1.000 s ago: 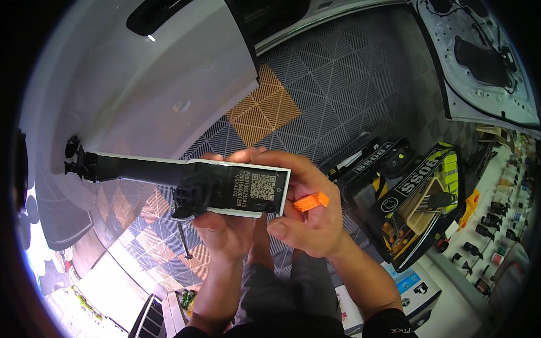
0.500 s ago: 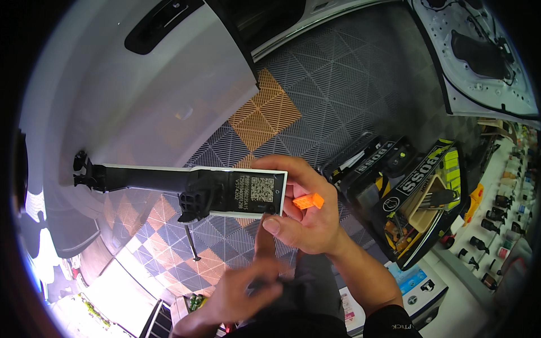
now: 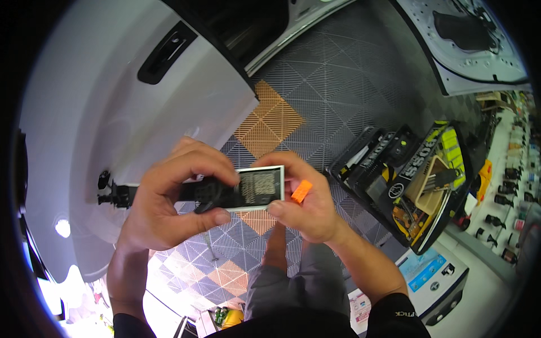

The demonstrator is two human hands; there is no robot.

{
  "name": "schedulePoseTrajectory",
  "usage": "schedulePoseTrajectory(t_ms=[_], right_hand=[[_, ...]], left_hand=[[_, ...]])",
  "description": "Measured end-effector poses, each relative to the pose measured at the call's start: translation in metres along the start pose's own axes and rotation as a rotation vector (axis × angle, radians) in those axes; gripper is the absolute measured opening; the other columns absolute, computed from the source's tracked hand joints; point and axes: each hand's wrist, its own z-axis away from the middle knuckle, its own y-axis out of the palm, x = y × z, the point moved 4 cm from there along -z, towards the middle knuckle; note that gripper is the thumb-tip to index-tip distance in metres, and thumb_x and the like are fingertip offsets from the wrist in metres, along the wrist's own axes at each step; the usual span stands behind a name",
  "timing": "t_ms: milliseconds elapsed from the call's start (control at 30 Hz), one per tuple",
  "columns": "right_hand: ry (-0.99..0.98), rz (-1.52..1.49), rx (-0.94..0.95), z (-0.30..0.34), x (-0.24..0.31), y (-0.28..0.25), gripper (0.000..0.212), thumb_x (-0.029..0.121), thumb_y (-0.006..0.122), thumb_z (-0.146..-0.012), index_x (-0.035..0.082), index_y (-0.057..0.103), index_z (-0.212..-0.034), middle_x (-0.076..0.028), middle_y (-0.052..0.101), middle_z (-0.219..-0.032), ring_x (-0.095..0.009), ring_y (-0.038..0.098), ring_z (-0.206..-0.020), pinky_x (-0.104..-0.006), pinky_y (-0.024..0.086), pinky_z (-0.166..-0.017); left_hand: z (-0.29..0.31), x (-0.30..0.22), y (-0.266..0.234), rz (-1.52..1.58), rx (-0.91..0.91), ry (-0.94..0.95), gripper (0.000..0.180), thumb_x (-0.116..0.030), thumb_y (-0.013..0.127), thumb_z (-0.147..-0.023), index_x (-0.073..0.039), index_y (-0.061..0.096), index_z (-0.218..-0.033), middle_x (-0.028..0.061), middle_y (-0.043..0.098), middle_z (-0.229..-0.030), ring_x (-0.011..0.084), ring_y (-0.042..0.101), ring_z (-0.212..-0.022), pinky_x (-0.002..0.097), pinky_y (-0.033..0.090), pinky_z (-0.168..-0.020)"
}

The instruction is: The person installs a new door handle assembly onto a white car door. They use an orange plastic pry tool to remove a label and a socket wrench to tighten mounting bolts. The person repeatedly checks fitment and alignment while working on the door.

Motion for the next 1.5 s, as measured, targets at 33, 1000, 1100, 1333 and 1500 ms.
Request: schedulePoseTrajectory(t_ms=[33,1000,1100,1333,1500], right_hand=[[0.087,0.006,-0.008,0.001,0.003,0.003,0.062,0.011,0.071,-0.093,-0.007,0.044,-0.146,-0.014,0.064,-0.127,-0.017,0.065,-0.114,-0.0332,0.053,-0.1],[0.586,-0.151,0.118,0.031,0.014,0.027,0.064,0.006,0.074,-0.093,-0.014,0.05,-0.148,-0.022,0.068,-0.133,-0.023,0.064,-0.125,-0.035,0.046,-0.108],[0.44,-0.128,0.121,0.029,0.009,0.03,0.061,0.003,0.073,-0.094,-0.007,0.051,-0.15,-0.005,0.067,-0.106,-0.005,0.051,-0.084,-0.0226,0.038,-0.073],[0.36,-0.202,0.102,0.038,0.002,0.029,0.059,0.004,0.073,-0.094,-0.005,0.054,-0.149,0.002,0.062,-0.084,-0.001,0.045,-0.069,-0.0202,0.035,-0.063],[0.571,-0.1,0.082,0.038,0.004,0.023,0.064,0.012,0.074,-0.092,-0.014,0.052,-0.146,-0.021,0.067,-0.132,-0.022,0.063,-0.124,-0.0349,0.044,-0.111]], left_hand=[[-0.005,-0.001,0.0,-0.011,0.066,0.009,0.036,-0.021,0.092,-0.075,-0.008,0.075,-0.104,0.0057,0.073,-0.103,0.0209,0.063,-0.095,0.0361,0.046,-0.088],[0.004,-0.011,0.017,0.218,0.366,0.14,0.034,-0.011,0.083,-0.077,-0.016,0.053,-0.064,-0.0043,0.047,-0.062,0.0164,0.047,-0.059,0.0372,0.034,-0.07],[0.004,-0.011,0.02,0.254,0.3,0.191,0.034,-0.008,0.082,-0.075,-0.015,0.051,-0.063,-0.0037,0.046,-0.061,0.017,0.044,-0.056,0.0378,0.033,-0.067],[0.007,-0.012,0.025,0.264,0.294,0.181,0.037,-0.007,0.081,-0.074,-0.014,0.048,-0.058,-0.0026,0.044,-0.057,0.0177,0.039,-0.05,0.0377,0.03,-0.062],[0.006,-0.009,0.027,0.224,0.238,0.188,0.037,-0.007,0.08,-0.075,-0.013,0.048,-0.058,-0.0022,0.044,-0.055,0.0178,0.038,-0.048,0.0361,0.03,-0.06]])
